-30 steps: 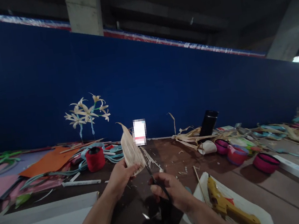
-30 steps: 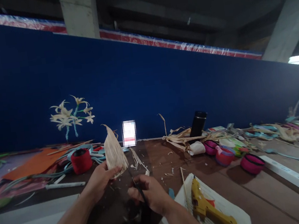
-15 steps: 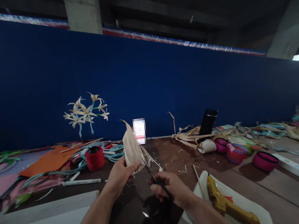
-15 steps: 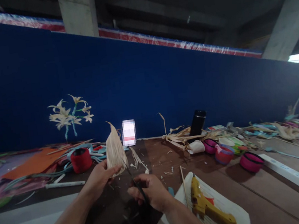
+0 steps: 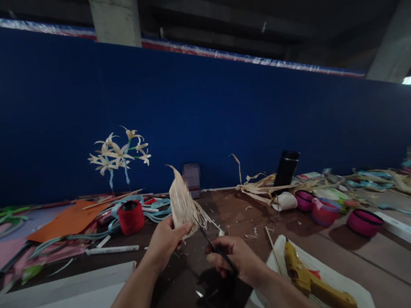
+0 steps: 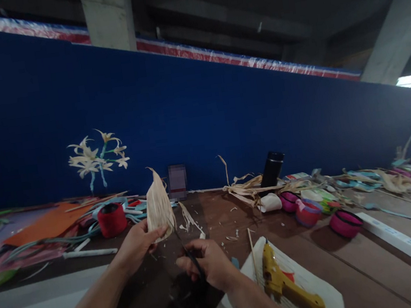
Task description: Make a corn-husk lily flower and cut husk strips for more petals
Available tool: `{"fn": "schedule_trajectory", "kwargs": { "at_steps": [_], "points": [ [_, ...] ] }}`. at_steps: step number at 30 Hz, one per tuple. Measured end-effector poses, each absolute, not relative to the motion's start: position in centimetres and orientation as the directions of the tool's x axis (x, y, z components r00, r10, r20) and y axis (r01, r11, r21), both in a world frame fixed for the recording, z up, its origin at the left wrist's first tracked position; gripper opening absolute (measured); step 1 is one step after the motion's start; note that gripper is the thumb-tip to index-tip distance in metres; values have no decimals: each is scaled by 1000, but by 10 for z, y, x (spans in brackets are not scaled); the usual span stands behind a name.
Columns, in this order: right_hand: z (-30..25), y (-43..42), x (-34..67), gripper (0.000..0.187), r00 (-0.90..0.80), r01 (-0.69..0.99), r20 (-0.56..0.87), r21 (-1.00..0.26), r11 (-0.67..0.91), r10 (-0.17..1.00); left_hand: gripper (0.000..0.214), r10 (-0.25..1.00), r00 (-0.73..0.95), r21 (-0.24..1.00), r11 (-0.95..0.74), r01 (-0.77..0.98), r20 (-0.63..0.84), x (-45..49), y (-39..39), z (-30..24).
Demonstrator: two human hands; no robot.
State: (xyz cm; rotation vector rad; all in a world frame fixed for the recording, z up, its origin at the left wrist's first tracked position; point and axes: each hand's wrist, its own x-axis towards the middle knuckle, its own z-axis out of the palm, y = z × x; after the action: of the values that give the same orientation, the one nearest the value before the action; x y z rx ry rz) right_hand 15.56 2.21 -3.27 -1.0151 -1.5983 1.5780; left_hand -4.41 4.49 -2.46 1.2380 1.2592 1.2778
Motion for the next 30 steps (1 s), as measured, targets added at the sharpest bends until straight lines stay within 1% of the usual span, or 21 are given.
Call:
{"fn": "schedule_trajectory", "kwargs": {
  "at_steps": [7, 10, 11, 12, 13, 14, 15, 16, 17, 18, 20, 21, 25, 28, 30],
  "points": [
    [-37, 21, 154, 38, -477, 83, -67, -996, -31, 876, 35, 996, -89, 997, -22, 71, 28, -41, 42, -19],
    [-45, 25, 156, 40, -478, 120, -49, -993, 10, 877, 38, 983, -183, 994, -2, 111, 23, -44, 44, -20],
    [-45, 28, 157, 40, -468, 161, -29, -985, 54, 883, 39, 973, -231, 991, 7, 134, 25, -45, 46, -21],
    [-44, 34, 159, 38, -446, 241, -2, -963, 118, 895, 40, 958, -285, 985, 21, 171, 29, -47, 47, -23],
    [-40, 42, 161, 37, -415, 382, 29, -902, 203, 910, 40, 940, -338, 974, 36, 223, 43, -49, 49, -24],
    [-35, 51, 162, 35, -381, 548, 62, -788, 280, 923, 39, 921, -384, 958, 49, 282, 66, -50, 50, -26],
    [-27, 62, 163, 32, -352, 714, 95, -617, 332, 931, 36, 903, -420, 939, 58, 338, 95, -51, 51, -29],
    [-19, 73, 164, 30, -335, 858, 121, -370, 356, 934, 34, 888, -443, 921, 63, 383, 124, -51, 51, -31],
    [-12, 84, 164, 30, -324, 902, 125, -260, 346, 938, 32, 879, -454, 909, 61, 413, 147, -50, 52, -33],
    [-5, 93, 163, 29, -329, 917, 122, -196, 348, 936, 32, 875, -458, 902, 58, 427, 160, -49, 52, -36],
    [4, 105, 157, 31, -375, 919, 69, -99, 381, 924, 35, 873, -462, 899, 67, 434, 158, -47, 51, -41],
    [5, 108, 154, 36, -403, 913, 26, -59, 404, 915, 36, 869, -469, 895, 76, 439, 156, -46, 51, -44],
    [6, 112, 136, 67, -465, 874, -139, 87, 478, 875, 37, 870, -465, 891, 72, 449, 164, -44, 54, -53],
    [15, 133, 126, 85, -529, 822, -151, 154, 549, 835, 37, 873, -451, 898, 36, 439, 185, -42, 56, -56],
    [25, 158, 121, 106, -567, 789, -148, 183, 586, 810, 39, 874, -444, 895, 24, 445, 197, -42, 57, -56]
  ]
}}
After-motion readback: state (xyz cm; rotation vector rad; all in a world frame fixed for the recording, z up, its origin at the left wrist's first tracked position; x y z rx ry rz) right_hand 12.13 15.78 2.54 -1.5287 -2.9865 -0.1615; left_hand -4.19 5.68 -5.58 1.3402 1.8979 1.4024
